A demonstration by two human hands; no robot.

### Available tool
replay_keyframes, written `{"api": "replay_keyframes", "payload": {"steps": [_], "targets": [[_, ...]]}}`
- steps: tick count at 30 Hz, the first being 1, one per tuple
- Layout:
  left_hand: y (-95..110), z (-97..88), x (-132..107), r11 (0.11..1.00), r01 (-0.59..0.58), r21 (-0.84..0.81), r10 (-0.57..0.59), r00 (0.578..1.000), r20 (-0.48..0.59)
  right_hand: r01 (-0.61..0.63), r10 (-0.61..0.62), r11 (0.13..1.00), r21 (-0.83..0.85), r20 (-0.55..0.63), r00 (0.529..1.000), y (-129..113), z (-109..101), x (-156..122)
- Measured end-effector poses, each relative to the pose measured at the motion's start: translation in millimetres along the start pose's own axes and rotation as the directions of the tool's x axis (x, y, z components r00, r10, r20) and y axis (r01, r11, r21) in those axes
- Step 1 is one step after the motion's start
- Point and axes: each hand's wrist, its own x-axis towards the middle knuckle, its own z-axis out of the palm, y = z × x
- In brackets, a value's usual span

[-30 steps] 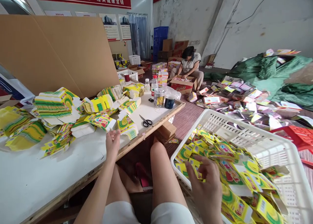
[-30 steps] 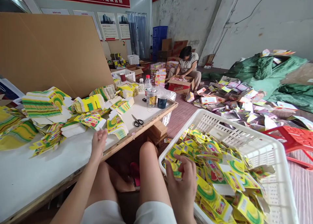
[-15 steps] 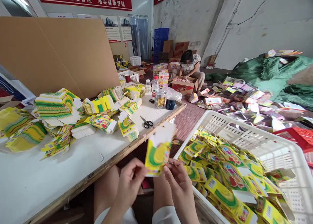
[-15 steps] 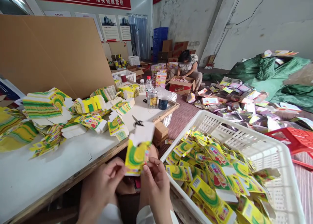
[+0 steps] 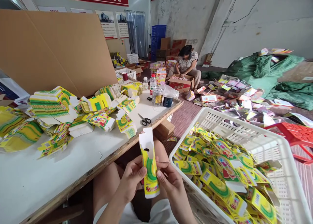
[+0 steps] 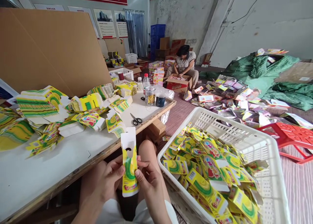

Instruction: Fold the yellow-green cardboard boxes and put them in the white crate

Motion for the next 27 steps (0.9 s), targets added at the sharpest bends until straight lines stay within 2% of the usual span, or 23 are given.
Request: {"api": "replay_keyframes", "payload": {"steps": [3,5,8,10,12,15,19,23,27], "targets": [[-4.8,-0.5,1.4,0.999,-0.006,0.046,0.011,0.995,-0.096,-0.014,0.015,0.998,-0.067,0.005,1.000,2.3,1.2,-0.7],[-5.8,0.8,2.0,0.992,0.001,0.129,0.019,0.988,-0.154,-0.012,0.008,0.995,-0.098,-0.050,0.999,7.0,2.0,-1.4],[-4.4,4.2,0.5,0.951,-0.044,0.305,0.119,0.965,-0.233,0.029,-0.055,0.980,-0.196,-0.127,0.990,12.8,0.2,-1.4],[-2.3,5.4,-2.3,0.924,-0.071,0.376,0.180,0.948,-0.262,0.071,-0.108,0.959,-0.273,-0.125,0.986,13.5,-4.0,-0.9],[0.7,4.8,-5.7,0.915,-0.058,0.398,0.165,0.957,-0.239,0.109,-0.142,0.944,-0.310,-0.083,0.986,11.3,-9.9,-0.2],[6.1,1.3,-9.7,0.909,-0.022,0.415,0.091,0.985,-0.147,0.157,-0.154,0.943,-0.294,0.032,0.988,4.2,-19.3,1.3],[11.6,-2.5,-11.4,0.932,0.035,0.361,-0.021,0.999,-0.042,0.176,-0.136,0.937,-0.301,0.148,0.980,-8.2,-28.4,4.6],[11.0,-1.0,-11.9,0.960,0.072,0.270,-0.080,0.997,0.019,0.203,-0.176,0.904,-0.375,0.107,0.979,-12.6,-30.0,7.7],[7.7,-0.5,-11.4,0.964,0.082,0.254,-0.089,0.996,0.014,0.215,-0.228,0.927,-0.308,-0.008,0.974,-8.3,-27.8,9.7]]}}
